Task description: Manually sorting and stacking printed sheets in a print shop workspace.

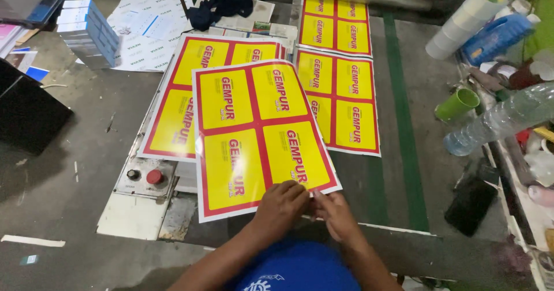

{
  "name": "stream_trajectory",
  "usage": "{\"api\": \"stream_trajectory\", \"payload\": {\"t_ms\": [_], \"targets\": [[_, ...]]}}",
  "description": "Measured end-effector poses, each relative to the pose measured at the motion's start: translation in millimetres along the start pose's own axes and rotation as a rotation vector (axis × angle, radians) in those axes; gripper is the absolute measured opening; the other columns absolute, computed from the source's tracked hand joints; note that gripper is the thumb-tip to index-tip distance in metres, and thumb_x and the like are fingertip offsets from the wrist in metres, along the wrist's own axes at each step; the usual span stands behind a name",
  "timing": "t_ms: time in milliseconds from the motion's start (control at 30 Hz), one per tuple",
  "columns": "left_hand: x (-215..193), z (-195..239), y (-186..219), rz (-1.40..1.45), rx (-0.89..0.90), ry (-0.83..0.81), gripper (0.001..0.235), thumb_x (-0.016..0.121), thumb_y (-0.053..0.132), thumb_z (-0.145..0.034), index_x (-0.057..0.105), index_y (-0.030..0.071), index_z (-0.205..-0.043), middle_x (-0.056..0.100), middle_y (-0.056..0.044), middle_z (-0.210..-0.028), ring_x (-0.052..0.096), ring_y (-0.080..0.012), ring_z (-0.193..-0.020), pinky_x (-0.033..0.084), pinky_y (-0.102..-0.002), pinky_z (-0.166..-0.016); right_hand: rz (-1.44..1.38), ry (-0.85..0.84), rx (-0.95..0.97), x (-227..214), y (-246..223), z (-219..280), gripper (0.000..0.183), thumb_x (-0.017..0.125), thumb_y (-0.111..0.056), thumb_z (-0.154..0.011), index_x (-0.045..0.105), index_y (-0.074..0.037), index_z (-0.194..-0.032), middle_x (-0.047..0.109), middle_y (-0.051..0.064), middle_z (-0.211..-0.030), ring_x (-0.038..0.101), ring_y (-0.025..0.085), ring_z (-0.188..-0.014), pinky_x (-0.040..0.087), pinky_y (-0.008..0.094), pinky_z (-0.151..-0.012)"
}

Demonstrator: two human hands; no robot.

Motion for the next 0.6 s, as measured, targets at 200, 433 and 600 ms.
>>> {"api": "stream_trajectory", "payload": {"t_ms": [200,433,600], "targets": [[-31.8,-3.6,-6.5,0.033,-0.024,-0.038,0.034,0.074,0.022,-0.089,0.071,0.002,-0.116,0.071,-0.016,-0.125,0.064,-0.0336,-0.122,0.051,-0.048,-0.1,0.013,0.323,-0.051,-47.3,-4.7,15.5,0.024,0.062,-0.016,-0.099,0.063,-0.003,-0.119,0.074,0.013,-0.094,0.072,0.019,-0.075,0.052,0.032,-0.055],[-68.2,16.6,-90.0,-0.226,-0.277,0.064,0.036,0.071,0.027,-0.093,0.069,0.003,-0.12,0.07,-0.017,-0.128,0.062,-0.035,-0.125,0.048,-0.048,-0.103,0.002,0.491,-0.138,-139.9,19.7,58.5,0.023,0.061,-0.017,-0.1,0.063,-0.003,-0.119,0.075,0.012,-0.096,0.073,0.02,-0.075,0.051,0.031,-0.055],[-72.9,30.7,-103.8,-0.463,-0.193,-0.034,0.052,0.069,0.035,-0.085,0.066,-0.003,-0.121,0.068,-0.02,-0.128,0.063,-0.0368,-0.122,0.048,-0.05,-0.098,0.033,0.674,-0.118,-198.6,35.6,96.4,0.024,0.062,-0.017,-0.102,0.064,-0.003,-0.121,0.073,0.01,-0.102,0.072,0.021,-0.079,0.049,0.031,-0.056]]}}
Point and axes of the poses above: each hand's wrist, its own z-axis away from the middle knuckle, its own x-axis out of the palm, y = z × x, the point moved 3 cm from there along -z, towards the middle knuckle
